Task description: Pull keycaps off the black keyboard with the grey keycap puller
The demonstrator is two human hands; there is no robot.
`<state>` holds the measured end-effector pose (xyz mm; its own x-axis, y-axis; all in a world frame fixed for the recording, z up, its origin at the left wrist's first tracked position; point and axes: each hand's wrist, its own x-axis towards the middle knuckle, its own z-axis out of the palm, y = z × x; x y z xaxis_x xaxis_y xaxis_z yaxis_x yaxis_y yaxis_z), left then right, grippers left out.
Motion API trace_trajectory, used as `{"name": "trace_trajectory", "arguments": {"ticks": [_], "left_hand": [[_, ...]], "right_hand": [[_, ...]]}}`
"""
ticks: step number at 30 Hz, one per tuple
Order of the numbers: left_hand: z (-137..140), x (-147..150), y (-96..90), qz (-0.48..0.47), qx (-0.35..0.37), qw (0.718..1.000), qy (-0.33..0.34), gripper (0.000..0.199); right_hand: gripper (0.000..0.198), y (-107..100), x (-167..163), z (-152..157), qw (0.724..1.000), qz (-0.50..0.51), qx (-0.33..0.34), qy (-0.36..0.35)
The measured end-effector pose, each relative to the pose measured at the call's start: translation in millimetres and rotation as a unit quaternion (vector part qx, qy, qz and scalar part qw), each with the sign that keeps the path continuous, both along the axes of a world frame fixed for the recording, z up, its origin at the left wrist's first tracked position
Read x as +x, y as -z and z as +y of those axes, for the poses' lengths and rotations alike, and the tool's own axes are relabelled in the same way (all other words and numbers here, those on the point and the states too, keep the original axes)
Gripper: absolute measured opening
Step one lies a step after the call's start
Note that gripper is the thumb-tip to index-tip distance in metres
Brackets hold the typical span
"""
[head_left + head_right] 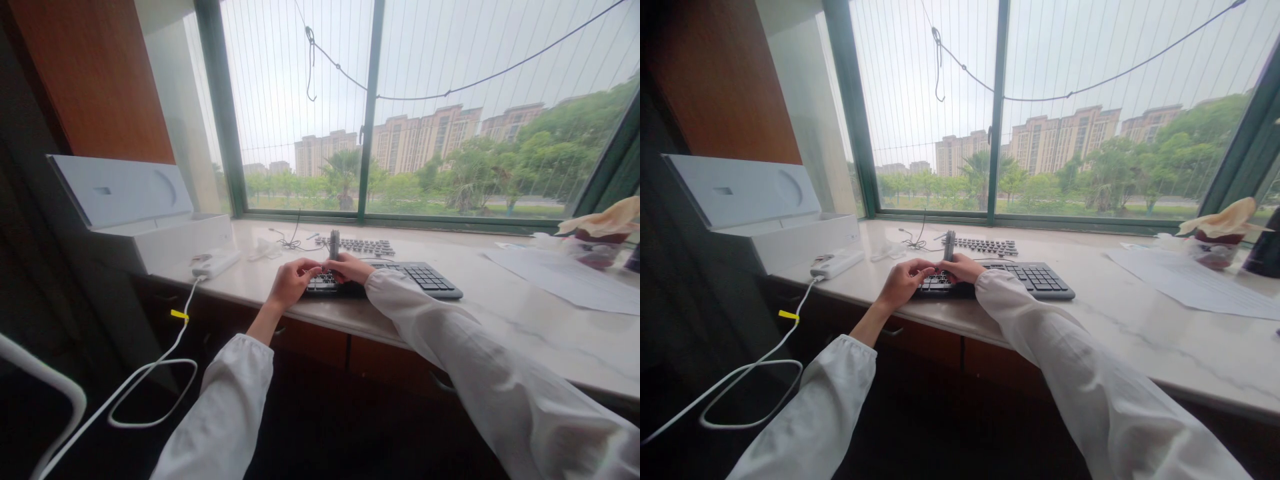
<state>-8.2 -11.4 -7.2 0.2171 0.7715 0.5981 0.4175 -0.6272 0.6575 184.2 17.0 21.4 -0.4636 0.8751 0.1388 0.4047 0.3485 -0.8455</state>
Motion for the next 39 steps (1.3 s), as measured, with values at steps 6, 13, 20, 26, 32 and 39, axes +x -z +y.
{"name": "trace_trajectory", "arguments": {"ticks": [6,13,20,26,32,39], "left_hand": [[0.2,0.0,-1.3,0.028,-0.017,0.999,0.016,0.031],[-0.5,-5.0,-2.2,-0.044,-0.046,0.996,0.063,0.04],[-6.6,-8.3,-8.0,-0.057,-0.072,0.987,0.128,0.036],[-12.4,-9.2,-12.9,-0.049,-0.084,0.982,0.162,0.033],[-17.1,-10.0,-15.3,-0.055,-0.078,0.98,0.175,0.03],[-15.4,-12.1,-10.9,-0.072,-0.088,0.974,0.197,0.03]], "right_hand": [[0.042,1.6,1.0,2.5,1.0,0.005,0.002,-0.004],[0.044,-3.7,-0.6,-3.2,0.999,0.04,-0.011,-0.032],[0.045,-7.8,2.3,-10.0,0.995,0.034,-0.017,-0.092],[0.047,-8.9,5.8,-11.9,0.991,0.035,-0.044,-0.12],[0.042,-13.8,6.8,-19.9,0.985,0.056,-0.077,-0.142],[0.035,-16.3,3.6,-28.0,0.986,0.061,-0.051,-0.147]]}}
